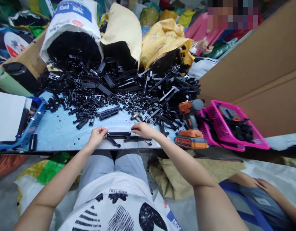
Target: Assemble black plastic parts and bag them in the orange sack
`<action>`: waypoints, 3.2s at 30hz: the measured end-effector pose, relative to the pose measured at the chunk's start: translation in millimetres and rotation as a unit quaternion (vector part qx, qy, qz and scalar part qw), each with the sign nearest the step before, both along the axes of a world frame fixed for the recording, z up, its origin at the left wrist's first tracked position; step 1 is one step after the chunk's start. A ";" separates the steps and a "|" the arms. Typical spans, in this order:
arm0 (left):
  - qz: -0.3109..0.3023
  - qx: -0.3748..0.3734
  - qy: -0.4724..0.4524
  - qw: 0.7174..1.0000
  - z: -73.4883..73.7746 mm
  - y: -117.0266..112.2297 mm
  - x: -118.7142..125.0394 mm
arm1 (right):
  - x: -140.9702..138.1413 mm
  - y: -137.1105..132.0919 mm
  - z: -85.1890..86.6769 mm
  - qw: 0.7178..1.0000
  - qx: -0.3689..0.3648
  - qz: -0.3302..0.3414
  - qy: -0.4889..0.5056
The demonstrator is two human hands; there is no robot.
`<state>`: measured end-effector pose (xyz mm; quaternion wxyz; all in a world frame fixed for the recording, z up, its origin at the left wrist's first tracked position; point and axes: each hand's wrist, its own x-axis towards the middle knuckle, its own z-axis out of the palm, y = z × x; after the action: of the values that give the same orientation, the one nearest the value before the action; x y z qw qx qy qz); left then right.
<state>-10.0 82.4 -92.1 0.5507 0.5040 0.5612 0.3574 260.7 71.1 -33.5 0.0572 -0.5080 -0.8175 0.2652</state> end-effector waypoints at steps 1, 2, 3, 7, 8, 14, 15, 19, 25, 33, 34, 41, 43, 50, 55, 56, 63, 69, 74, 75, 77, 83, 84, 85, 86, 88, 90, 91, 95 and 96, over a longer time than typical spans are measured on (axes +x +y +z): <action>-0.003 0.006 0.016 1.000 0.9 0.4 -1.1 | -2.8 -1.8 2.9 0.999 0.006 0.006 -0.031; -0.004 0.020 0.038 0.999 2.7 0.3 -1.5 | -5.8 -3.2 5.9 0.998 0.014 0.009 -0.067; -0.010 0.042 0.064 0.997 5.3 -0.5 -1.2 | -9.4 -4.4 9.0 0.994 0.019 0.013 -0.103; -0.097 0.125 0.141 0.977 15.3 -5.5 3.9 | -27.1 -4.5 14.6 0.978 0.026 0.041 -0.201; -0.120 0.126 0.144 0.974 15.7 -5.2 5.2 | -30.3 -2.6 13.8 0.976 0.024 0.051 -0.212; -0.106 0.022 0.089 0.990 6.9 9.3 6.5 | -19.8 -18.3 6.7 0.977 0.076 0.020 -0.198; -0.096 0.010 0.079 0.992 6.4 10.4 5.9 | -14.5 -30.1 5.0 0.976 0.095 -0.022 -0.193; -0.079 -0.017 0.059 0.995 8.7 8.1 6.2 | 5.6 -82.8 -11.0 0.945 0.063 -0.211 -0.240; -0.068 0.001 0.051 0.996 5.0 9.9 11.1 | 17.2 -109.9 -37.2 0.942 0.050 -0.219 -0.248; 0.012 -0.088 -0.075 0.993 -0.1 7.1 1.4 | 30.5 -103.9 -49.3 0.959 0.021 -0.154 -0.236; 0.018 -0.081 -0.075 0.994 0.0 6.7 1.0 | 32.4 -99.9 -46.3 0.962 0.028 -0.146 -0.231; 0.015 0.046 0.028 0.998 -0.6 0.6 4.9 | 21.7 -44.4 5.9 0.906 0.327 -0.256 0.080; 0.010 0.085 0.062 0.994 0.9 -1.1 5.4 | -0.8 -29.7 6.7 0.914 0.304 -0.226 0.144; -0.054 0.067 0.099 0.991 7.9 -1.0 2.2 | -80.9 -15.0 -37.7 0.949 0.182 -0.070 0.249; -0.075 0.084 0.084 0.990 0.1 3.8 1.8 | -89.1 -14.1 -51.3 0.955 0.153 -0.052 0.247; -0.073 0.091 0.089 0.989 -0.7 2.3 0.1 | -89.0 -14.3 -52.6 0.958 0.155 -0.037 0.240; -0.103 0.088 0.376 0.917 2.0 -46.2 10.4 | -84.8 -14.1 -66.1 0.970 0.150 0.101 0.164; -0.062 0.073 0.486 0.869 -4.5 -56.9 47.0 | -85.4 -13.0 -75.8 0.977 0.130 0.060 0.160; -0.084 0.091 0.494 0.861 -6.6 -58.4 38.4 | -96.7 -16.6 -70.9 0.984 0.128 0.022 0.119; -0.087 0.095 0.495 0.859 -6.1 -59.7 35.5 | -95.5 -19.2 -68.4 0.984 0.135 0.021 0.116; -0.105 0.126 0.487 0.858 -4.6 -60.4 28.5 | -84.1 -27.7 -63.4 0.980 0.160 0.037 0.114; -0.212 0.383 0.385 0.812 0.5 -34.0 28.8 | -9.1 -60.0 -73.9 0.958 0.258 -0.045 0.113; -0.245 0.400 0.374 0.800 0.9 -28.4 35.6 | -0.8 -62.0 -78.7 0.959 0.256 -0.044 0.110; -0.277 0.405 0.370 0.789 0.9 -23.8 43.5 | 5.0 -63.0 -83.1 0.962 0.250 -0.035 0.106; -0.305 0.400 0.369 0.781 0.4 -20.8 51.5 | 8.5 -63.1 -86.5 0.964 0.243 -0.025 0.102; -0.343 0.383 0.370 0.774 -3.0 -19.7 65.0 | 11.6 -61.9 -89.5 0.967 0.238 -0.016 0.087; -0.356 0.378 0.365 0.773 -10.6 -22.5 72.2 | 13.7 -58.9 -89.1 0.969 0.239 0.007 0.061; -0.343 0.382 0.369 0.775 -16.0 -23.5 73.6 | 15.5 -56.3 -88.6 0.968 0.245 0.026 0.045; -0.273 0.429 0.391 0.767 -34.3 -18.7 74.0 | 27.2 -42.6 -88.5 0.956 0.280 0.086 -0.021; -0.266 0.443 0.391 0.761 -35.2 -17.2 74.5 | 29.8 -40.1 -88.4 0.954 0.283 0.093 -0.037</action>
<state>64.5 65.2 -127.3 0.0718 0.9170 0.3503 0.1765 290.6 31.0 -121.9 0.1438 -0.4018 -0.9043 0.0080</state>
